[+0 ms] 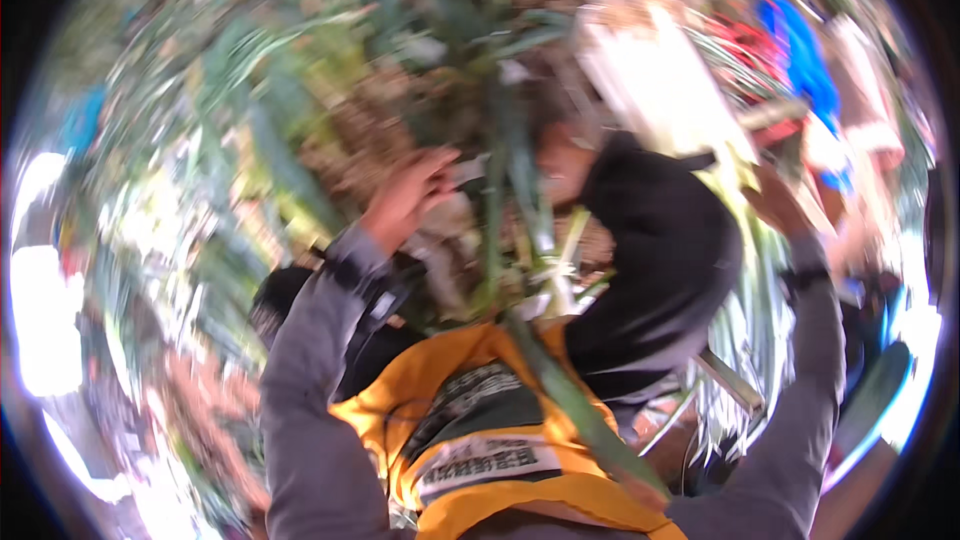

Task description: Cleaning and sorting leeks by removing outer layers and placing them into a crate.

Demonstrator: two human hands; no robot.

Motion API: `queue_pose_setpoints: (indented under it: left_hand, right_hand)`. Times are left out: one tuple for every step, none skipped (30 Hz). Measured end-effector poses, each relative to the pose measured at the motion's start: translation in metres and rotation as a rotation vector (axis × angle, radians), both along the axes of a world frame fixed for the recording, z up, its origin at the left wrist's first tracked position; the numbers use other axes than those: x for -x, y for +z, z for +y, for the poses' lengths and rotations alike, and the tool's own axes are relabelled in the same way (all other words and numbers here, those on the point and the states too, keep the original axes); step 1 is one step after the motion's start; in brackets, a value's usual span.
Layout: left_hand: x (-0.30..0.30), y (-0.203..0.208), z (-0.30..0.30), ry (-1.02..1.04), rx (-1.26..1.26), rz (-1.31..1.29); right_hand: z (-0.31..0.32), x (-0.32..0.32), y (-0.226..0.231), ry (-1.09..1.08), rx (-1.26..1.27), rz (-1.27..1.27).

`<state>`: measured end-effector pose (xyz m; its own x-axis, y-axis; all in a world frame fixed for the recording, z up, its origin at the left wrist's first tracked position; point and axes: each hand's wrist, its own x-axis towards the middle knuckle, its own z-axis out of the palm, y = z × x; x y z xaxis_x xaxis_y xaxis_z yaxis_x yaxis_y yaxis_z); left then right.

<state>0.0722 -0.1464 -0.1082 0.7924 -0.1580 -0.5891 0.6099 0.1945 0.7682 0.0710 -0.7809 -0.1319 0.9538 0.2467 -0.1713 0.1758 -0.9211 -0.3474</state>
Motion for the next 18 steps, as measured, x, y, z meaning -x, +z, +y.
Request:
queue_pose_setpoints:
  left_hand:
    - [-0.004,0.011,0.006,0.016,0.037,-0.006]
    - [-0.004,0.022,0.020,0.036,0.069,-0.059]
    - [-0.007,0.031,0.030,0.058,0.081,-0.076]
    - [0.002,0.045,0.051,0.143,0.009,-0.090]
    - [0.004,0.055,0.062,0.195,-0.011,-0.118]
    - [0.006,0.064,0.078,0.304,-0.020,-0.126]
    - [0.013,0.062,0.093,0.322,-0.012,-0.137]
    - [0.011,0.063,0.103,0.417,-0.020,-0.187]
    - [0.009,0.066,0.112,0.515,-0.032,-0.235]
    - [0.009,0.069,0.123,0.517,-0.022,-0.235]
    - [0.011,0.069,0.136,0.634,0.019,-0.254]
    - [0.013,0.069,0.146,0.748,0.068,-0.271]
    - [0.016,0.073,0.154,0.784,0.076,-0.261]
    - [0.019,0.075,0.170,0.796,0.132,-0.287]
    - [0.021,0.075,0.181,0.806,0.189,-0.314]
    - [0.024,0.084,0.178,0.835,0.179,-0.303]
    - [0.032,0.086,0.189,0.843,0.183,-0.300]
    - [0.041,0.089,0.205,0.813,0.251,-0.376]
  right_hand:
    - [0.003,0.013,0.016,-0.012,0.236,-0.109]
    - [0.025,0.020,0.046,-0.070,0.217,-0.038]
    - [0.014,0.034,0.072,0.019,0.102,-0.113]
    - [0.111,0.032,0.134,-0.370,-0.203,0.301]
    - [0.121,0.031,0.154,-0.351,-0.223,0.293]
    - [0.150,0.029,0.184,-0.314,-0.256,0.299]
    - [0.181,0.030,0.206,-0.278,-0.281,0.301]
    - [0.194,0.034,0.222,-0.230,-0.366,0.259]
    - [0.209,0.036,0.239,-0.176,-0.453,0.218]
    - [0.252,0.039,0.263,-0.156,-0.403,0.175]
    - [0.286,0.037,0.277,-0.113,-0.351,0.169]
    - [0.313,0.038,0.289,0.079,-0.404,0.114]
    - [0.339,0.033,0.294,0.036,-0.423,0.182]
    - [0.359,0.026,0.291,0.323,-0.539,0.154]
    - [0.387,0.017,0.287,0.363,-0.389,0.124]
    - [0.411,0.008,0.269,0.503,-0.434,0.022]
    - [0.440,-0.007,0.258,0.479,-0.362,0.153]
    - [0.471,-0.020,0.247,0.485,-0.339,0.222]
